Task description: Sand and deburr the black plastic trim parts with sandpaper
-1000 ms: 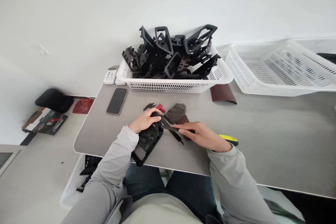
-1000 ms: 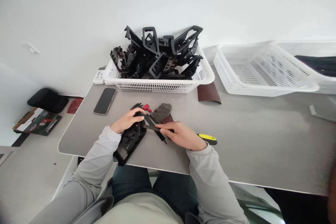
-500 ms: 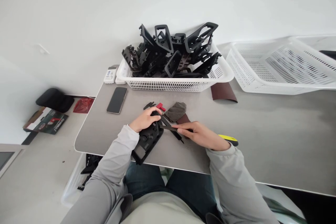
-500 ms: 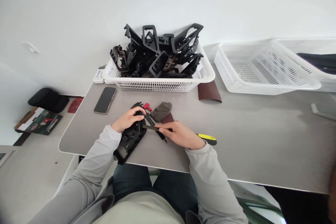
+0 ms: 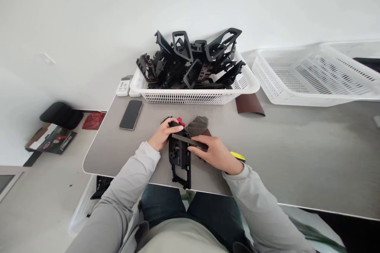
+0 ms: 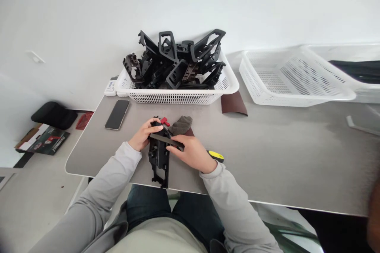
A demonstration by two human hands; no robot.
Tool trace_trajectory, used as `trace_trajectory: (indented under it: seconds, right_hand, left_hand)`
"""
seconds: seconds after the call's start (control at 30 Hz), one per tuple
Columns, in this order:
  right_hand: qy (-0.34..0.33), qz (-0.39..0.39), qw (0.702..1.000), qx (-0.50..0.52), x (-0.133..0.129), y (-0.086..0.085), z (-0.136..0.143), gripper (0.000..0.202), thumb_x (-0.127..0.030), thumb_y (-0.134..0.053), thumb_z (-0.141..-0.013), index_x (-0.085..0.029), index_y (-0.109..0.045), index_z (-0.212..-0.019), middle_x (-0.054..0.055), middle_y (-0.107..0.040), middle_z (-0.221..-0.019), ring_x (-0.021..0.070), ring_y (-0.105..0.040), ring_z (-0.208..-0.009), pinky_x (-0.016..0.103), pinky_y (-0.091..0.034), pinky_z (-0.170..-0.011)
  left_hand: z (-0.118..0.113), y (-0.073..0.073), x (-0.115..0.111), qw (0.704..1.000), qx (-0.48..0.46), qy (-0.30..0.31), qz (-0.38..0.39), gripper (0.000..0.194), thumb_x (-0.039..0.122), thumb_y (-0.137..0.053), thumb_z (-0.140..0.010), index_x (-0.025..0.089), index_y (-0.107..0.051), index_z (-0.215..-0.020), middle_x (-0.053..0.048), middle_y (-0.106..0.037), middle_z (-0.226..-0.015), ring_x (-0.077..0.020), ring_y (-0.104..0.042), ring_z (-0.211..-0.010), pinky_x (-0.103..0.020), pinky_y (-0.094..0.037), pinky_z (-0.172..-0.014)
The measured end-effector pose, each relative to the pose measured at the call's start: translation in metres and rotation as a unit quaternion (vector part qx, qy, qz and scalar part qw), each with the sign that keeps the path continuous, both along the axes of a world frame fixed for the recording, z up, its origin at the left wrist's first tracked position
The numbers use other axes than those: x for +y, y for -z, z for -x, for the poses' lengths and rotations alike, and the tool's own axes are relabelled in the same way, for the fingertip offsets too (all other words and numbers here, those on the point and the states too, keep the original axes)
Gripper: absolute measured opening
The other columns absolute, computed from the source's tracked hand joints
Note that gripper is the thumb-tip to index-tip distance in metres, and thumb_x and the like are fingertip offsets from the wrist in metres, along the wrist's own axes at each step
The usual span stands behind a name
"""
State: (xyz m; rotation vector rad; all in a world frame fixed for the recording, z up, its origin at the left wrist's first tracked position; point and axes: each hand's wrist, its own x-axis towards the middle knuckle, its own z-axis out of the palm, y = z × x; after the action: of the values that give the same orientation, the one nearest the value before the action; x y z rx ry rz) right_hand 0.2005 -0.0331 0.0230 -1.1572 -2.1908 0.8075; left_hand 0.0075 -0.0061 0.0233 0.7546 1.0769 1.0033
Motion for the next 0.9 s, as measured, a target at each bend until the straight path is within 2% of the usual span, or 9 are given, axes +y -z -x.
trace_trajectory:
  seconds: [0.1,0.27,0.47,0.73,0.9]
  right_hand:
    - [0.016,-0.016,1.000,0.005,-0.003,0.002,0.005,0.017,-0.031,-0.060,-0.082,-0.019,-0.069,-0.089,0.004,-0.073,-0.077,0.0161,-0.064,-0.061,0.027,-0.047,-0.060]
    - [0.030,-0.026,0.999,0.005,-0.004,0.005,0.009,0.015,-0.028,-0.057,-0.081,-0.019,-0.067,-0.087,0.003,-0.072,-0.073,0.0147,-0.062,-0.057,0.025,-0.045,-0.056]
    - [0.028,-0.030,0.999,0.026,-0.005,0.005,0.008,0.015,-0.029,-0.056,-0.081,-0.019,-0.066,-0.087,0.002,-0.071,-0.072,0.0140,-0.062,-0.057,0.025,-0.044,-0.057]
    - [0.037,-0.010,0.999,0.017,-0.005,0.001,0.009,0.019,-0.031,-0.054,-0.081,-0.020,-0.067,-0.090,0.003,-0.072,-0.076,0.0153,-0.063,-0.059,0.026,-0.046,-0.058]
    - [0.042,-0.013,0.999,0.005,-0.004,0.000,0.008,0.020,-0.030,-0.054,-0.081,-0.020,-0.068,-0.090,0.003,-0.072,-0.075,0.0156,-0.063,-0.059,0.026,-0.045,-0.058]
  left_hand:
    - [-0.002,0.002,-0.001,1.000,0.001,0.006,0.007,0.046,0.029,-0.081,-0.050,0.018,-0.054,-0.086,0.003,-0.060,-0.076,-0.0112,-0.055,-0.067,-0.026,-0.040,-0.068]
    - [0.000,0.003,-0.001,0.999,0.024,0.013,0.029,0.057,0.028,-0.082,-0.049,0.019,-0.053,-0.097,0.001,-0.062,-0.082,-0.0131,-0.057,-0.072,-0.028,-0.041,-0.069]
    - [-0.002,0.005,-0.002,0.999,0.014,0.023,0.030,0.050,0.031,-0.080,-0.051,0.019,-0.055,-0.092,0.002,-0.061,-0.077,-0.0120,-0.055,-0.068,-0.026,-0.040,-0.065]
    - [-0.003,0.011,-0.002,0.999,0.044,0.022,-0.005,0.042,0.037,-0.077,-0.058,0.019,-0.056,-0.090,0.002,-0.060,-0.083,-0.0116,-0.053,-0.073,-0.025,-0.039,-0.068]
    - [-0.002,0.011,-0.002,0.994,0.094,0.016,-0.051,0.044,0.039,-0.079,-0.058,0.018,-0.056,-0.089,-0.002,-0.059,-0.093,-0.0142,-0.054,-0.083,-0.028,-0.040,-0.077]
